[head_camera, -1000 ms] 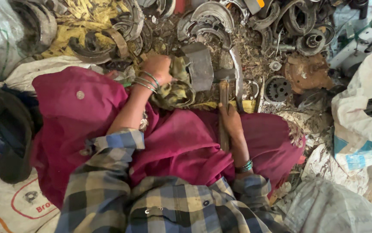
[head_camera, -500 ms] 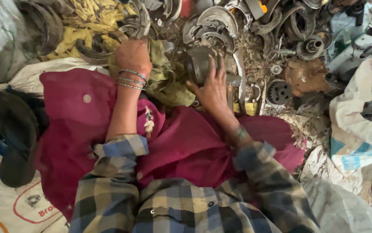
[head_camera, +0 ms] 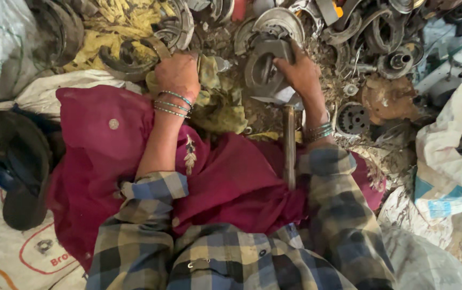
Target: The person sits on the ground and repeatedly strikes a metal part with a hammer. They use a cloth to hold the part while striking it on a metal block. The person occasionally repositions the part and continues hammering.
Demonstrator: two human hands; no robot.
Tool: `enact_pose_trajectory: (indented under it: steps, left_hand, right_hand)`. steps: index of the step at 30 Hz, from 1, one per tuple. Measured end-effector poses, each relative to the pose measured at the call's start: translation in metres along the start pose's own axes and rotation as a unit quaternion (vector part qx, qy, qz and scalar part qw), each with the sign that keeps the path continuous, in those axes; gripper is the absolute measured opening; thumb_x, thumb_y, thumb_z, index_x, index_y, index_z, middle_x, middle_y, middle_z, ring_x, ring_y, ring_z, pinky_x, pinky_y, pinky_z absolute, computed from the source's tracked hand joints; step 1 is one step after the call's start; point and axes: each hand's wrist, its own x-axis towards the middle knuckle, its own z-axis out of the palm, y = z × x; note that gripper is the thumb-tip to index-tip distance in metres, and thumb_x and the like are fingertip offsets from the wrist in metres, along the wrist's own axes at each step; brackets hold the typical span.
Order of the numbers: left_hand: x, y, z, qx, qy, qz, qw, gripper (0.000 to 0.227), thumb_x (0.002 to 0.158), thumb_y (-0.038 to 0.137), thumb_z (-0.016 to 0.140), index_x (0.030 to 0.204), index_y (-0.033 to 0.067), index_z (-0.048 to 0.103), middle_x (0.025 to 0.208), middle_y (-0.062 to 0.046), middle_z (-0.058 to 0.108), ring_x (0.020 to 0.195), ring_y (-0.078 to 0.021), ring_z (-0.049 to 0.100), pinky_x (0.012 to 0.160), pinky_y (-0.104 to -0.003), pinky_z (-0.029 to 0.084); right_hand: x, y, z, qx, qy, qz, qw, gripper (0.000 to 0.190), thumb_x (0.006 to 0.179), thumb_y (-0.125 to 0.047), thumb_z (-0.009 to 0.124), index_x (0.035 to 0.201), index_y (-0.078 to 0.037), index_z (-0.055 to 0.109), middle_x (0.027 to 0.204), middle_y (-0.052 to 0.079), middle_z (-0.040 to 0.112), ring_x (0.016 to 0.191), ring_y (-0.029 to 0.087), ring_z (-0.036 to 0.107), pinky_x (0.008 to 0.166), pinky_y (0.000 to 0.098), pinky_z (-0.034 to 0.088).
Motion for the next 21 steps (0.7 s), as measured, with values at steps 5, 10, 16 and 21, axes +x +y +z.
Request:
enact_pose_trajectory:
  steps: [5,10,16,21]
  left_hand:
    - [0.007,0.008,0.009,-0.011,0.020,0.043,0.999,0.008,0.082,0.011,0.071,0.082,0.0121,0.079,0.082,-0.017,0.074,0.076,-0.0381,0.074,0.063,-0.050,0.057]
    - [0.007,0.013,0.006,0.020,-0.019,0.049,0.998,0.009,0.077,0.011,0.070,0.081,0.0106,0.078,0.082,-0.018,0.074,0.076,-0.0379,0.074,0.065,-0.049,0.058]
    - [0.003,0.013,-0.019,0.025,-0.048,0.021,0.998,0.011,0.076,0.010,0.071,0.086,0.0091,0.078,0.086,-0.018,0.074,0.078,-0.0385,0.073,0.065,-0.048,0.058]
    - [0.007,-0.004,-0.046,-0.022,-0.121,0.018,0.992,0.034,0.079,0.012,0.075,0.112,0.0051,0.073,0.088,-0.019,0.074,0.078,-0.0352,0.074,0.063,-0.045,0.059]
  right_hand:
    - [-0.028,0.037,0.017,0.077,0.058,-0.070,0.993,0.081,0.094,-0.044,0.072,0.159,-0.006,0.042,0.140,0.033,0.061,0.123,0.042,0.067,0.105,0.0439,0.051]
    - [-0.056,0.063,0.046,0.155,0.105,0.040,0.981,0.085,0.095,-0.042,0.074,0.160,-0.004,0.034,0.145,0.032,0.059,0.128,0.039,0.066,0.108,0.0419,0.051]
    - [-0.056,0.024,0.037,0.056,0.092,0.065,0.992,0.091,0.094,-0.050,0.072,0.162,-0.008,0.028,0.149,0.032,0.050,0.100,0.034,0.074,0.090,0.0409,0.061]
    - [-0.061,-0.033,0.041,-0.006,0.036,0.116,0.993,0.097,0.086,-0.054,0.066,0.163,-0.020,0.017,0.141,0.036,0.044,0.074,0.028,0.077,0.054,0.0366,0.062]
